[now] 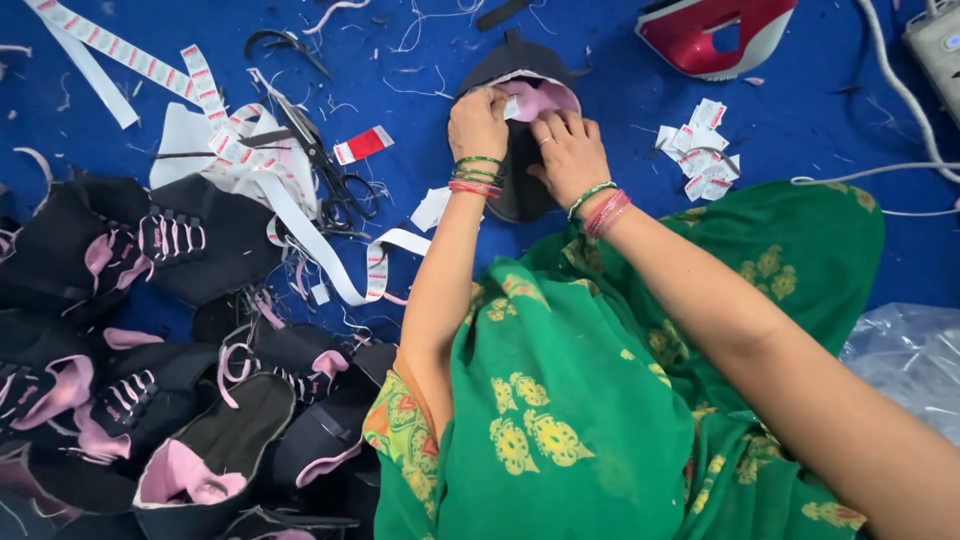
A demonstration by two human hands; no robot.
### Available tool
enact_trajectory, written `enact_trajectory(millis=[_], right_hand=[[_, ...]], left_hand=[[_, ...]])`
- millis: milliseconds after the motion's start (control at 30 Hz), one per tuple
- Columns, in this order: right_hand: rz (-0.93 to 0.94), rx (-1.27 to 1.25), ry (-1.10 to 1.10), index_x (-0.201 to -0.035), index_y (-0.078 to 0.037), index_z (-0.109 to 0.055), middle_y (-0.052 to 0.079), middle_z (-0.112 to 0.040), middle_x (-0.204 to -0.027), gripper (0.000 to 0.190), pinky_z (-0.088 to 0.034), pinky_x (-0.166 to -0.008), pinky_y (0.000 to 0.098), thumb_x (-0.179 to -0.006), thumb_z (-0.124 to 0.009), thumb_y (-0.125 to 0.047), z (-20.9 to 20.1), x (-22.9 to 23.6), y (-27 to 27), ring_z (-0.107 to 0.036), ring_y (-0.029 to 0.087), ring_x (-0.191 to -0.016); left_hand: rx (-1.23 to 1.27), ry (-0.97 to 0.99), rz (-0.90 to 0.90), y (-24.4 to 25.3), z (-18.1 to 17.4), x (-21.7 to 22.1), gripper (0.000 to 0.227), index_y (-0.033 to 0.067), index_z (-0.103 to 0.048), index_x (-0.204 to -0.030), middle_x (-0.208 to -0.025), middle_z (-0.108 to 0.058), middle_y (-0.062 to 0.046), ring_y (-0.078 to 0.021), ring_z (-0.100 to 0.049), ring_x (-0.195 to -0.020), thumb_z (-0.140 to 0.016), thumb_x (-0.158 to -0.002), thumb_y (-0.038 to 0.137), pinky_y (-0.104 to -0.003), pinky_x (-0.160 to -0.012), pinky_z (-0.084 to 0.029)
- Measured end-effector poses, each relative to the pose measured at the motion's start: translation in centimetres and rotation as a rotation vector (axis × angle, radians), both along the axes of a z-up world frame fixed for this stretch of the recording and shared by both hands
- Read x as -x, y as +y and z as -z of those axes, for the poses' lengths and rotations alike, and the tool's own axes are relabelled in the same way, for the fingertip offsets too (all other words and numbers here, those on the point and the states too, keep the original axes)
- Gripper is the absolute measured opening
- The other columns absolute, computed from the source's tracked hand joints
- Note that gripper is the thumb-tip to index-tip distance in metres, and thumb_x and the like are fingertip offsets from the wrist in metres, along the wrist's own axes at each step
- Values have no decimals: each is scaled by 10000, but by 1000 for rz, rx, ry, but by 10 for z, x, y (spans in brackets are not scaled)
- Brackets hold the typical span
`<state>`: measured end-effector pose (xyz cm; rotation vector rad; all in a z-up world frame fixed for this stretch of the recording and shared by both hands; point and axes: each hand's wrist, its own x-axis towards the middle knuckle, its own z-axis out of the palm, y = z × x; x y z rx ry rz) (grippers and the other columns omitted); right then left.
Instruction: Ironing and applying labels to shoe upper components.
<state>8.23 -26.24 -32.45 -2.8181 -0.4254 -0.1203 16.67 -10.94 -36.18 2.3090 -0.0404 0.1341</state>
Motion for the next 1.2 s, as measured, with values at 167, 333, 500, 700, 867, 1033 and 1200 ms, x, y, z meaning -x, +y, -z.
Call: enact_trajectory(millis=[167, 333, 500, 700, 867, 1033, 1200], right_hand=[[18, 37, 107, -1577, -125, -486, 132, -558, -1305, 990, -418, -954, 490, -697, -891, -328, -5, -7, 1, -490, 351, -1213], [-1, 98, 115, -1532, -300, -517, 135, -534, -1330, 924, -415, -917, 513, -689, -889, -373, 0, -13, 0, -458, 368, -1255], [-30, 81, 102, -1499, -266, -553, 143, -546, -1304, 917, -403, -934, 520, -665, -904, -415, 8, -21, -8, -460, 371, -1242], [-119, 163, 47, -1420, -267, -624, 135, -568, -1297, 876, -394, -968, 519, -608, -915, -415, -8, -41, -11, -473, 358, -1243], [-123, 131, -9, -1433, -283, -635, 126, -569, -1320, 850, -384, -997, 534, -635, -910, -377, 3, -35, -12, -474, 339, -1255], [-108, 96, 64, -1396, -242, -636, 183, -564, -1278, 841, -405, -967, 540, -601, -904, -307, -7, -34, -10, -495, 391, -1207], [353, -571, -113, -1393, -110, -584, 128, -568, -1310, 526, -530, -975, 387, -928, -830, -128, 58, 13, -80, -585, 272, -1149]], left_hand=[[-33, 1, -4, 1, 5, 2, 82, 110, -777, -882, -884, -751, -149, -376, -717, -871, -705, -865, 145, -476, -773, -563], [-149, -10, -12, 4, 4, 14, 142, 86, -722, -962, -907, -724, -158, -390, -701, -894, -711, -927, 222, -488, -776, -553], [-193, -175, 46, 5, -19, 52, 267, 134, -702, -1186, -1123, -671, -136, -350, -657, -1035, -594, -944, 104, -442, -872, -552], [-498, -193, 166, 10, -26, 54, 447, 151, -697, -1314, -1195, -608, -129, -316, -584, -1080, -590, -885, 86, -414, -933, -506], [-640, -93, 188, 10, -8, 53, 444, 188, -669, -1340, -1062, -681, -103, -301, -637, -1003, -573, -912, 125, -436, -872, -515], [-679, 180, 191, 9, 11, 56, 643, 342, -445, -1538, -754, -741, -121, -321, -737, -689, -522, -922, 171, -474, -610, -582], [-694, 137, 192, 10, 9, 62, 704, 335, -335, -1595, -739, -740, -127, -319, -743, -665, -512, -931, 183, -479, -580, -584]])
